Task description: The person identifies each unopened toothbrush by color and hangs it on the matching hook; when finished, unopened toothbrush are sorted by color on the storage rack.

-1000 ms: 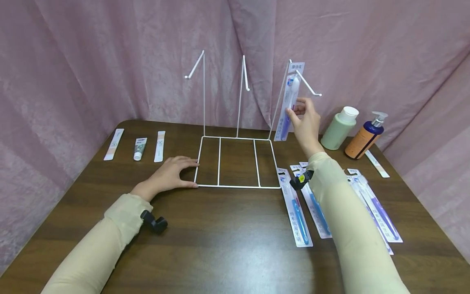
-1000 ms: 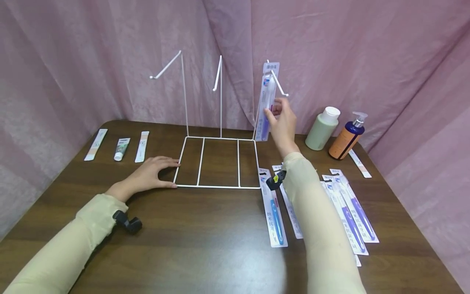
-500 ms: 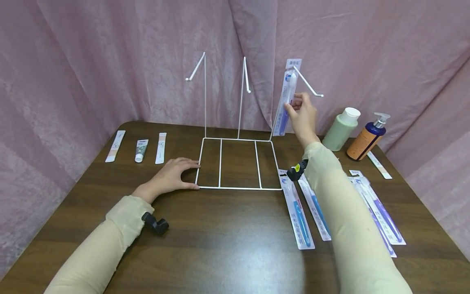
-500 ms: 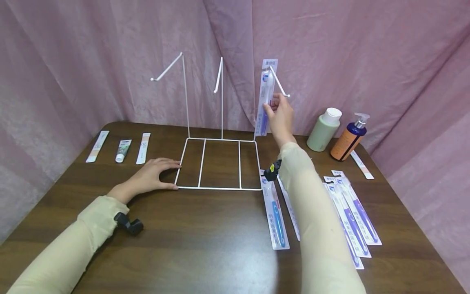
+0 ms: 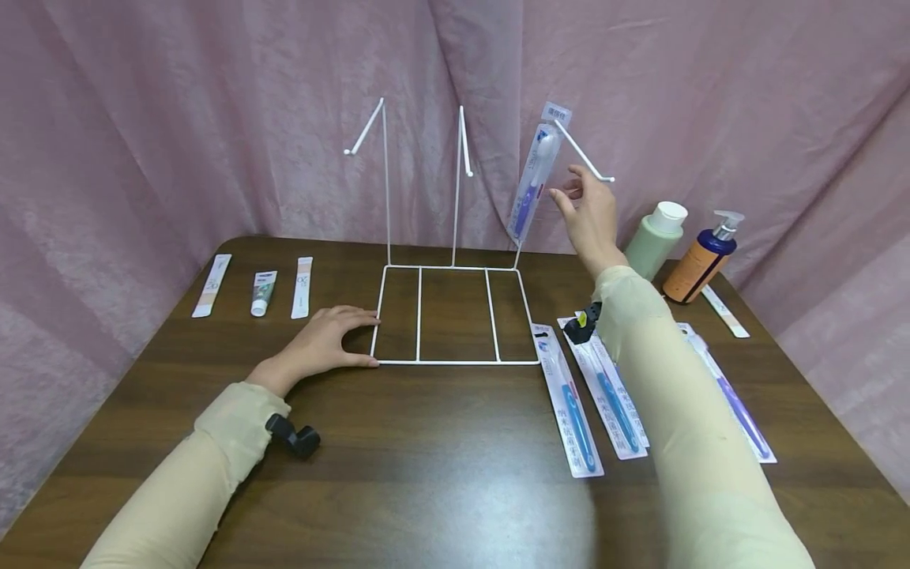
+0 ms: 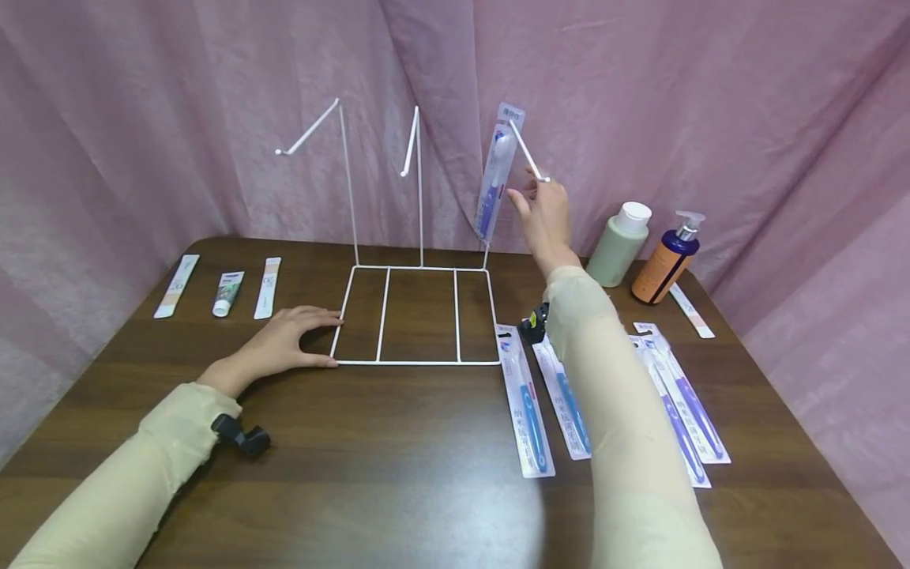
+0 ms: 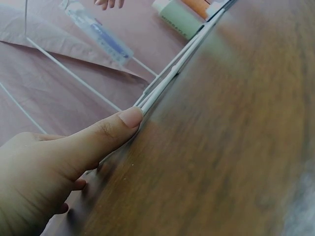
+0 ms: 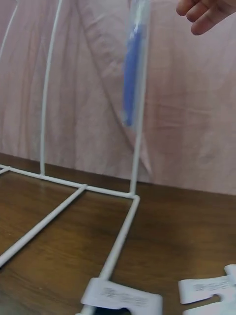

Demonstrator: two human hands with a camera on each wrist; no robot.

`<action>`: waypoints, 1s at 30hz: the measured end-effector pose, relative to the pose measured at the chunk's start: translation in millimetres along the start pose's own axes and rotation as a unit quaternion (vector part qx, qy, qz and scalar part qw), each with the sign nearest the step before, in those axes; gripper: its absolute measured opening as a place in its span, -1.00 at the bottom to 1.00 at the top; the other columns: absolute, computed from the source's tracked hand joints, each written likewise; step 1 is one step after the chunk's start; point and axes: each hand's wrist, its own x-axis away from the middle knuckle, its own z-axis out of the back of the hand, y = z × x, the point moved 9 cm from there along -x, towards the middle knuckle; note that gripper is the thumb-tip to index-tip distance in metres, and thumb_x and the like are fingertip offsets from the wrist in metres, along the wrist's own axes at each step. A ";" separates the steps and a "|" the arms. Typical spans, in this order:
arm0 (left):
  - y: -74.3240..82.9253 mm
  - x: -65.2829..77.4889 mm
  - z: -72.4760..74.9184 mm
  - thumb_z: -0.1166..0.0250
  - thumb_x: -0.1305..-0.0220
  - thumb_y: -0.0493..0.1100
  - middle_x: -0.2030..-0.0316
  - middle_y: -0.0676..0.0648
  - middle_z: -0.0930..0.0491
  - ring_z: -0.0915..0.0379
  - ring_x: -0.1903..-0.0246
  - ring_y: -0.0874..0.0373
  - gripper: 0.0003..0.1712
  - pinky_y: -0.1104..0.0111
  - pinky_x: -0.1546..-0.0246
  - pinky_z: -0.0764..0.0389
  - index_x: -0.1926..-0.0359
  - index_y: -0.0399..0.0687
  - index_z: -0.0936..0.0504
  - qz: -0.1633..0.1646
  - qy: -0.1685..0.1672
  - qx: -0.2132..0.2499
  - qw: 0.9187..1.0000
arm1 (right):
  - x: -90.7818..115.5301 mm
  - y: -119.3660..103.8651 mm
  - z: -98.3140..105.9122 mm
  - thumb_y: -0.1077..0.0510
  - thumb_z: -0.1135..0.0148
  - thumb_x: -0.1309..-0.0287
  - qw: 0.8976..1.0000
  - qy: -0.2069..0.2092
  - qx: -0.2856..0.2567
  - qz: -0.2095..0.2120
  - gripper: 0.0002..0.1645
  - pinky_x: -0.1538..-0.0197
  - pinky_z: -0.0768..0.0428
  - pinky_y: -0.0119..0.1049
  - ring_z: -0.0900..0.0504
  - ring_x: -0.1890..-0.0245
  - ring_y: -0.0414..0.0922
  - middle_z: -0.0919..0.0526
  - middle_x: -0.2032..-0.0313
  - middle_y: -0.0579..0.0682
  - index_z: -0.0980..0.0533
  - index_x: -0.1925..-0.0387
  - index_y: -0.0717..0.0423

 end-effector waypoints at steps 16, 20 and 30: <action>-4.1 9.1 3.6 -0.40 0.09 0.38 -0.31 -0.09 -0.42 -0.24 -0.32 -0.15 -0.08 -0.19 -0.28 -0.15 -0.25 -0.01 -0.50 0.007 0.008 -0.008 1.000 | 22.0 6.4 55.4 0.00 -0.23 -0.25 0.990 -0.117 0.079 0.013 -0.38 -0.10 -0.49 0.09 -0.55 -0.04 0.21 -0.51 -0.13 0.27 -0.38 -0.24 0.23; -4.8 11.1 4.4 -0.40 0.08 0.39 -0.31 -0.09 -0.43 -0.24 -0.31 -0.16 -0.08 -0.18 -0.27 -0.16 -0.24 -0.01 -0.50 0.008 0.008 -0.013 1.000 | 32.6 6.4 66.0 0.00 -0.22 -0.27 0.984 -0.148 0.095 0.030 -0.38 -0.12 -0.42 0.11 -0.52 -0.02 0.22 -0.49 -0.14 0.29 -0.37 -0.25 0.25; 1.0 10.6 5.1 -0.41 0.08 0.36 -0.32 -0.08 -0.41 -0.21 -0.33 -0.15 -0.08 -0.18 -0.30 -0.12 -0.26 -0.01 -0.49 0.014 -0.001 -0.006 1.000 | 64.6 24.3 86.5 0.00 -0.25 -0.24 0.961 -0.235 0.138 0.039 -0.42 0.05 -0.51 0.11 -0.61 0.08 0.20 -0.58 -0.01 0.29 -0.42 -0.20 0.20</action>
